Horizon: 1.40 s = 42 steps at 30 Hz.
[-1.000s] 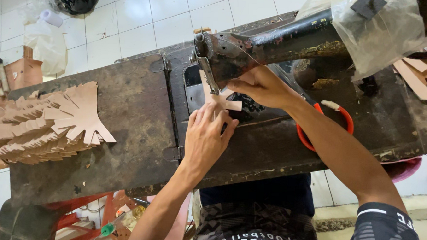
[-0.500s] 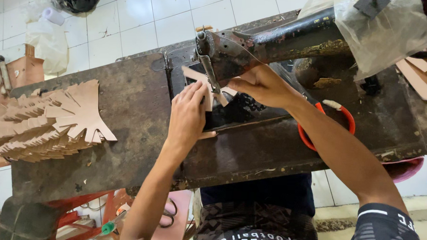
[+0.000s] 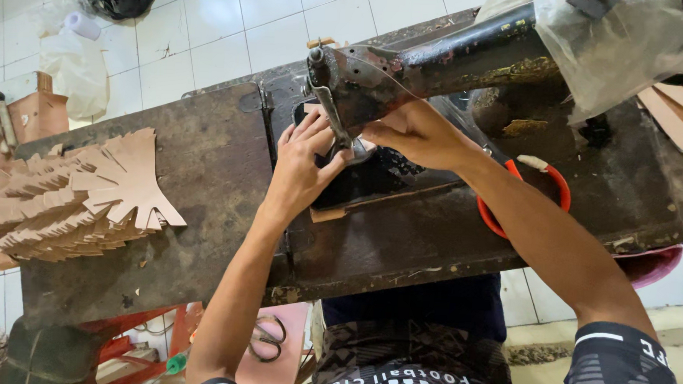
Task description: The person sits at a treadle sewing machine and stitches along the edges of leaf-shaped leather cutouts one at a time, guiding each piece under the needle by hand. Finished pieces are placed onto a growing stack of completed cutouts on the left side of the work table.
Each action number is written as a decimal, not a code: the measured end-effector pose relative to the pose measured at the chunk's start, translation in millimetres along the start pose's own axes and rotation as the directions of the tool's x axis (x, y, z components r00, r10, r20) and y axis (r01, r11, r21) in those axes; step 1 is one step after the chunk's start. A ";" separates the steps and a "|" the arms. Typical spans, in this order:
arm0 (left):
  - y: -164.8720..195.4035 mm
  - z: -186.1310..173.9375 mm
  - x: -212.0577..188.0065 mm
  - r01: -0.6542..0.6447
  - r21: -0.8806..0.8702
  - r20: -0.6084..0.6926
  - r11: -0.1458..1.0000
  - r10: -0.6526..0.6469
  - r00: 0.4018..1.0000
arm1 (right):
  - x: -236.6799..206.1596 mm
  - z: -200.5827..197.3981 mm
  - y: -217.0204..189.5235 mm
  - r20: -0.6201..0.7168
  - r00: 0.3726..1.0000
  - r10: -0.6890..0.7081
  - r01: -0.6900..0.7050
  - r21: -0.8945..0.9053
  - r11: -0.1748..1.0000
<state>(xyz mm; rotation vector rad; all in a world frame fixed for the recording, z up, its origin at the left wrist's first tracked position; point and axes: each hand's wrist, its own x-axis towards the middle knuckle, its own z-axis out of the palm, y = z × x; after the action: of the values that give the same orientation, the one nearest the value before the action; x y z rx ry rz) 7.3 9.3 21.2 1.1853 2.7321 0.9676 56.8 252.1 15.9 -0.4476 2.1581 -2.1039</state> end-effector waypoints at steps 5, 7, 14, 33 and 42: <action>-8.9 -2.2 2.2 -0.070 0.008 0.000 0.997 0.070 0.998 | -0.2 0.6 -3.5 -0.025 0.994 0.109 -0.112 -0.148 0.983; -9.9 -2.7 -0.5 -0.050 0.127 -0.007 0.991 0.051 0.999 | 0.7 1.2 -4.2 0.027 0.993 -0.118 0.117 0.043 0.992; 20.7 -5.6 -37.4 -0.041 0.459 -0.182 0.888 0.139 0.973 | -0.2 -1.6 1.9 -0.011 1.000 -0.017 0.017 -0.034 0.999; 73.9 17.0 -62.1 -0.090 0.143 -0.165 0.986 0.113 0.980 | 2.3 1.5 -5.3 0.024 0.993 -0.118 0.118 -0.031 0.992; 76.0 19.1 -59.4 -0.128 0.157 -0.167 0.979 0.154 0.974 | 3.3 3.9 -7.9 0.063 0.974 -0.219 0.216 0.043 0.975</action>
<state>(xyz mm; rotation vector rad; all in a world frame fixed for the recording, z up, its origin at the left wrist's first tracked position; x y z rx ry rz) 104.3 19.8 33.7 1.3985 2.9371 0.9440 55.8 247.4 24.0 -0.7730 2.1164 -2.1953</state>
